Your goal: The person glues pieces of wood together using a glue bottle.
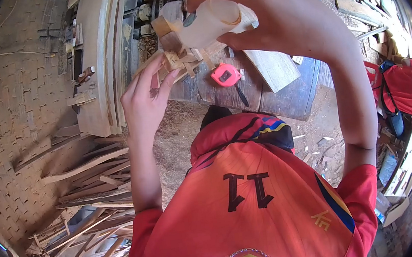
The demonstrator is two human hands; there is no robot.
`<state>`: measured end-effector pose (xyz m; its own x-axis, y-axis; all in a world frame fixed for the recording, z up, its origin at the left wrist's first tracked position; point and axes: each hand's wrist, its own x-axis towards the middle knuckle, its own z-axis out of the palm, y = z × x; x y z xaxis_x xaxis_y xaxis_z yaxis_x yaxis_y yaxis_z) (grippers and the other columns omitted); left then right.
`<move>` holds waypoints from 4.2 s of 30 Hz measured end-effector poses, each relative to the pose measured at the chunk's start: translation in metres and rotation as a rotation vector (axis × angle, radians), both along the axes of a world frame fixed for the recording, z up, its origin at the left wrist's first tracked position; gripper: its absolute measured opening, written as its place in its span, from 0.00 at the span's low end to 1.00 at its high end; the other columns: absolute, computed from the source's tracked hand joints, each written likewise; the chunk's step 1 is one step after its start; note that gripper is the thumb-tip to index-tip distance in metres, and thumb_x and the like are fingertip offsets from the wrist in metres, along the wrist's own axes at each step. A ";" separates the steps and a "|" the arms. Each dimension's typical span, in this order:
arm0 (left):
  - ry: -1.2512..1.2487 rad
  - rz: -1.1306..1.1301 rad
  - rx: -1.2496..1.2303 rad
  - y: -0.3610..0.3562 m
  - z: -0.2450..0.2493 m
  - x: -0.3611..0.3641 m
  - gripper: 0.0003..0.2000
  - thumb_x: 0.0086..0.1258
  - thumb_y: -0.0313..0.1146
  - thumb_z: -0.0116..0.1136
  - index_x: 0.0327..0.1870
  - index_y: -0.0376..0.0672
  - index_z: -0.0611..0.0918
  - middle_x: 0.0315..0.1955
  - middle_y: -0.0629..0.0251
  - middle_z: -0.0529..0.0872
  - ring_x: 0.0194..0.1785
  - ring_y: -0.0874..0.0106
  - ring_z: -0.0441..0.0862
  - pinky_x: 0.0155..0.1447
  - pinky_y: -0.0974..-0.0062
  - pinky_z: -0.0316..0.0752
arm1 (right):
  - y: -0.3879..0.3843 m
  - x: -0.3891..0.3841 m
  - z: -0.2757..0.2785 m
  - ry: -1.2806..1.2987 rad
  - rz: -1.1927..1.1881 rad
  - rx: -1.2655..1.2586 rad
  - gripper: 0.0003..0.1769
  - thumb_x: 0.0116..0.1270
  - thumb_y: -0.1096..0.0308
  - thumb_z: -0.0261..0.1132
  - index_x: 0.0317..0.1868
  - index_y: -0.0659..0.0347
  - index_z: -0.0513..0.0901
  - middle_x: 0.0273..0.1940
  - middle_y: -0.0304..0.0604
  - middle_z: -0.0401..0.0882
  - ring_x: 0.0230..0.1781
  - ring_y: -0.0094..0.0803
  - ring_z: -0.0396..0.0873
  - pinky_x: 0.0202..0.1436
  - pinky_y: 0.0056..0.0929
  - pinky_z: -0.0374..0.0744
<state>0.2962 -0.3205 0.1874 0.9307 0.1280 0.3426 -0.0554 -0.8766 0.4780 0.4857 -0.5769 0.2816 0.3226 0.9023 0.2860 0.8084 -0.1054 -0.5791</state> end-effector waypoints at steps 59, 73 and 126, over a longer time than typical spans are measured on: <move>0.057 -0.029 0.187 -0.013 0.019 0.018 0.22 0.67 0.32 0.81 0.61 0.42 0.91 0.54 0.57 0.89 0.56 0.56 0.88 0.61 0.61 0.83 | -0.020 -0.011 -0.011 0.079 -0.059 0.056 0.29 0.60 0.86 0.67 0.62 0.55 0.82 0.62 0.48 0.78 0.61 0.50 0.84 0.58 0.44 0.85; 0.060 -0.075 0.227 -0.002 0.019 0.015 0.22 0.67 0.35 0.80 0.62 0.43 0.90 0.54 0.58 0.89 0.57 0.56 0.87 0.62 0.59 0.82 | -0.026 -0.011 -0.036 0.143 -0.129 0.239 0.27 0.58 0.82 0.71 0.59 0.56 0.84 0.58 0.45 0.82 0.59 0.49 0.85 0.56 0.43 0.85; 0.127 -0.018 0.149 -0.018 0.011 0.007 0.21 0.71 0.29 0.78 0.66 0.42 0.91 0.54 0.61 0.90 0.59 0.64 0.88 0.67 0.66 0.80 | -0.168 -0.158 -0.293 0.196 -1.447 0.024 0.36 0.65 0.54 0.83 0.67 0.63 0.82 0.60 0.55 0.86 0.66 0.50 0.80 0.75 0.51 0.68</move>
<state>0.3034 -0.3386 0.1988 0.9694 0.0672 0.2360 -0.0195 -0.9375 0.3474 0.3274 -0.7449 -0.0110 0.9599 -0.2417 0.1417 -0.0836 -0.7298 -0.6786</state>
